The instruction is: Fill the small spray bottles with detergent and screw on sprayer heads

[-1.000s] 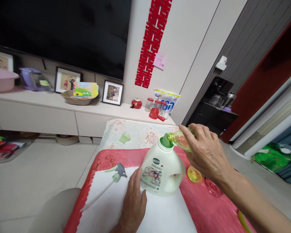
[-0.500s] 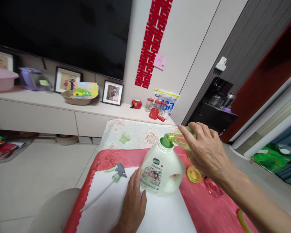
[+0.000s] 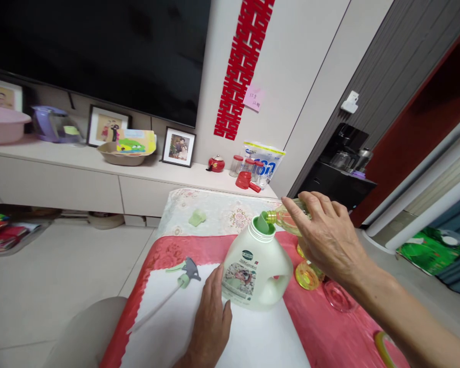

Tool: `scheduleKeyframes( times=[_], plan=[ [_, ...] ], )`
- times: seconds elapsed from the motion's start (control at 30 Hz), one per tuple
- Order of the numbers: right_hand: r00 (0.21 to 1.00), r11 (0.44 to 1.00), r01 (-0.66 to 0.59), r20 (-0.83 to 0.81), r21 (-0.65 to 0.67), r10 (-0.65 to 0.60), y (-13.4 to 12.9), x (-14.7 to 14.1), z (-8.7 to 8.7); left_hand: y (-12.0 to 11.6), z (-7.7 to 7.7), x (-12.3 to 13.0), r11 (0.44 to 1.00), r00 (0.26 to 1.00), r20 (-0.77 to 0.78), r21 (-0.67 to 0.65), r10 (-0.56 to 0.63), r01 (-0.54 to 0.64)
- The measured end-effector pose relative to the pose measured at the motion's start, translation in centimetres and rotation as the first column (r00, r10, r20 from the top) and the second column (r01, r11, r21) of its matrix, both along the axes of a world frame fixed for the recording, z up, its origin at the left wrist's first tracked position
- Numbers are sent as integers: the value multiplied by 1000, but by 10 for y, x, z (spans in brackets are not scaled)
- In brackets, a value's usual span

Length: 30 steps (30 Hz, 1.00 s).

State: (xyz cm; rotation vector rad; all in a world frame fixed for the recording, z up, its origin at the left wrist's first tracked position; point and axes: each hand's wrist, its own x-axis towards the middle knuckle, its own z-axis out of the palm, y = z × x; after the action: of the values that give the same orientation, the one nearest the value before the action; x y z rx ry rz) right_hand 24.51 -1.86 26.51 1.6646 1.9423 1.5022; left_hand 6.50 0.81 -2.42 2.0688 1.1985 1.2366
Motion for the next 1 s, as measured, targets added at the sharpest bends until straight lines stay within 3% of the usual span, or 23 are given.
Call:
scheduleKeyframes(
  times=[1.0],
  plan=[
    [991,1000,-2,135,-24,5,2,-4,13,1,0,-1,1000,1000,7,14,-15,15]
  ],
)
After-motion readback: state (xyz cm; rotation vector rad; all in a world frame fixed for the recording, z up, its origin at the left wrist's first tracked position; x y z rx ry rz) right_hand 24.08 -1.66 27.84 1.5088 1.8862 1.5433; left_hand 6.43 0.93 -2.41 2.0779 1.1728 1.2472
